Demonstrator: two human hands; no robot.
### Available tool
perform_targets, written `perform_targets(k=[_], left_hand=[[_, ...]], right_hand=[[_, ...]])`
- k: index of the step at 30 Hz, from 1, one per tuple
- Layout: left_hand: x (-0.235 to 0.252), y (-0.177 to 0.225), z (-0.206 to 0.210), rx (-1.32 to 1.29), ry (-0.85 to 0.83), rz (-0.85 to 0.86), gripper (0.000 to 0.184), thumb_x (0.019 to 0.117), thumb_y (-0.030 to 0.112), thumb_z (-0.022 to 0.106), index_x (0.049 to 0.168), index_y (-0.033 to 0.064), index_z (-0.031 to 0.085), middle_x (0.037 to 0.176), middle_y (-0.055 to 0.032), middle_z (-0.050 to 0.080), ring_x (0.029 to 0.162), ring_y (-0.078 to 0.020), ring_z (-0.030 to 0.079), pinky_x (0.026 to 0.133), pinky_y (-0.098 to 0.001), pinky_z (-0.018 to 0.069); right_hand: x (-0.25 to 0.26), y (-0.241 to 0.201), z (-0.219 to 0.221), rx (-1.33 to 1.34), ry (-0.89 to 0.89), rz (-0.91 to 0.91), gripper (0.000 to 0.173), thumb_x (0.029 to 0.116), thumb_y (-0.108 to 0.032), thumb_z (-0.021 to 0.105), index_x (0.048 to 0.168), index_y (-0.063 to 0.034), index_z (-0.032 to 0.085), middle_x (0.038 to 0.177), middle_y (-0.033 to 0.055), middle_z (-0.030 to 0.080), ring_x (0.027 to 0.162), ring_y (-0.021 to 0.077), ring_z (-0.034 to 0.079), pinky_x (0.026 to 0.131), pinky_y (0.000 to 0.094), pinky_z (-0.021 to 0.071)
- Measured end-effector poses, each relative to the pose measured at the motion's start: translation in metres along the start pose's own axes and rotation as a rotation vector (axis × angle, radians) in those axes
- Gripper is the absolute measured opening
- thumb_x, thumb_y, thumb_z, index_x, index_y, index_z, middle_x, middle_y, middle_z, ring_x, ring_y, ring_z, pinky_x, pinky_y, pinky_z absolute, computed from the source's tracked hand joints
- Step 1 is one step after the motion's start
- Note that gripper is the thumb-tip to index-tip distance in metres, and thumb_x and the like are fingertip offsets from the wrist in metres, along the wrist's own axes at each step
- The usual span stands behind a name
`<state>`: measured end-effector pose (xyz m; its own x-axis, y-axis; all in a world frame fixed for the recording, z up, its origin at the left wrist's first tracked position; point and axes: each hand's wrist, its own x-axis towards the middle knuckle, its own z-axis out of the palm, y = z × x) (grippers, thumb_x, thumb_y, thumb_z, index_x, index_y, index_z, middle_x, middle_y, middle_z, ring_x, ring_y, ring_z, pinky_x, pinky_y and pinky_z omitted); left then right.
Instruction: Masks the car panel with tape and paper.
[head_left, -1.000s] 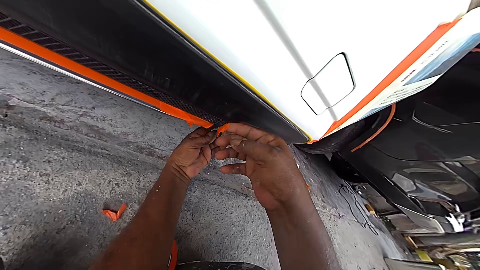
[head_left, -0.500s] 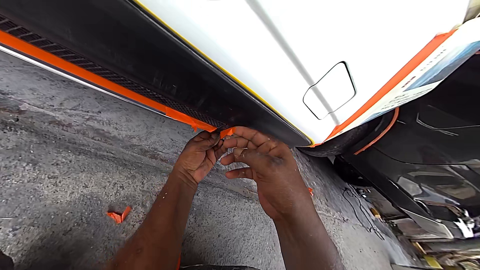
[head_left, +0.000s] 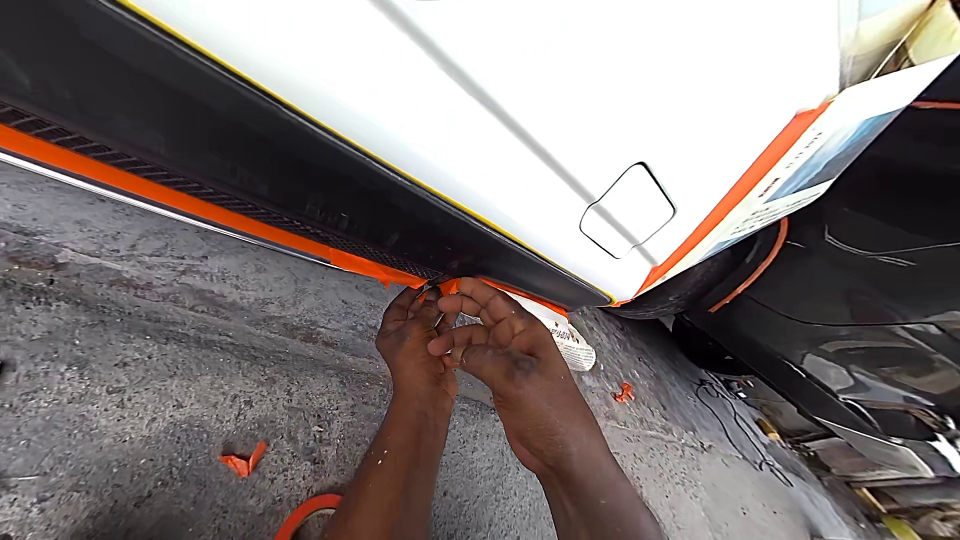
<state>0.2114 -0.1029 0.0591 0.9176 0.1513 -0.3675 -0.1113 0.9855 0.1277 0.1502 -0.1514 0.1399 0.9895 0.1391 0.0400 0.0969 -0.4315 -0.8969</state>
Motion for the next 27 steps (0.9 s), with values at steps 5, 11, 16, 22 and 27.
perform_targets(k=[5,11,16,22,27], left_hand=[[-0.001,-0.010,0.004,-0.013,0.051,0.081,0.023,0.0947,-0.007,0.063,0.116,0.0020,0.061,0.091,-0.0060,0.068,0.075,-0.0119,0.069,0.069,-0.0251,0.0606],[0.002,-0.011,-0.001,-0.005,-0.032,-0.012,0.029,0.1003,0.000,0.055,0.128,0.0075,0.054,0.102,-0.0044,0.067,0.085,-0.0120,0.068,0.070,-0.0276,0.0572],[0.006,-0.010,-0.006,0.121,0.061,-0.111,0.010,0.0993,0.010,0.063,0.108,0.0082,0.058,0.090,-0.0052,0.064,0.075,-0.0126,0.062,0.063,-0.0266,0.0515],[-0.003,-0.003,0.006,0.207,0.091,-0.009,0.002,0.0979,0.004,0.064,0.099,0.0051,0.065,0.079,-0.0038,0.064,0.060,-0.0078,0.059,0.051,-0.0202,0.0481],[-0.009,-0.003,0.004,0.229,-0.002,-0.011,0.015,0.1024,0.010,0.057,0.110,0.0029,0.068,0.091,-0.0063,0.069,0.077,-0.0111,0.066,0.066,-0.0256,0.0548]], right_hand=[[0.001,0.006,-0.007,-0.032,-0.051,-0.020,0.076,0.0837,0.001,0.056,0.156,-0.0168,0.042,0.135,0.0024,0.060,0.095,0.0153,0.066,0.071,0.0297,0.0567],[0.000,0.006,-0.010,-0.017,-0.087,-0.016,0.077,0.0818,0.001,0.055,0.156,-0.0184,0.043,0.137,0.0009,0.059,0.096,0.0151,0.065,0.070,0.0299,0.0560],[0.001,0.006,-0.008,-0.021,-0.078,-0.010,0.076,0.0835,0.000,0.056,0.156,-0.0176,0.042,0.134,0.0011,0.060,0.090,0.0140,0.064,0.068,0.0289,0.0546],[0.003,0.003,-0.008,-0.097,-0.080,-0.001,0.075,0.0854,-0.001,0.055,0.157,-0.0182,0.041,0.132,0.0002,0.061,0.088,0.0134,0.063,0.066,0.0295,0.0532],[0.004,0.002,-0.010,-0.071,-0.099,0.017,0.074,0.0867,0.000,0.056,0.157,-0.0159,0.040,0.128,0.0024,0.061,0.083,0.0134,0.062,0.063,0.0285,0.0521]])
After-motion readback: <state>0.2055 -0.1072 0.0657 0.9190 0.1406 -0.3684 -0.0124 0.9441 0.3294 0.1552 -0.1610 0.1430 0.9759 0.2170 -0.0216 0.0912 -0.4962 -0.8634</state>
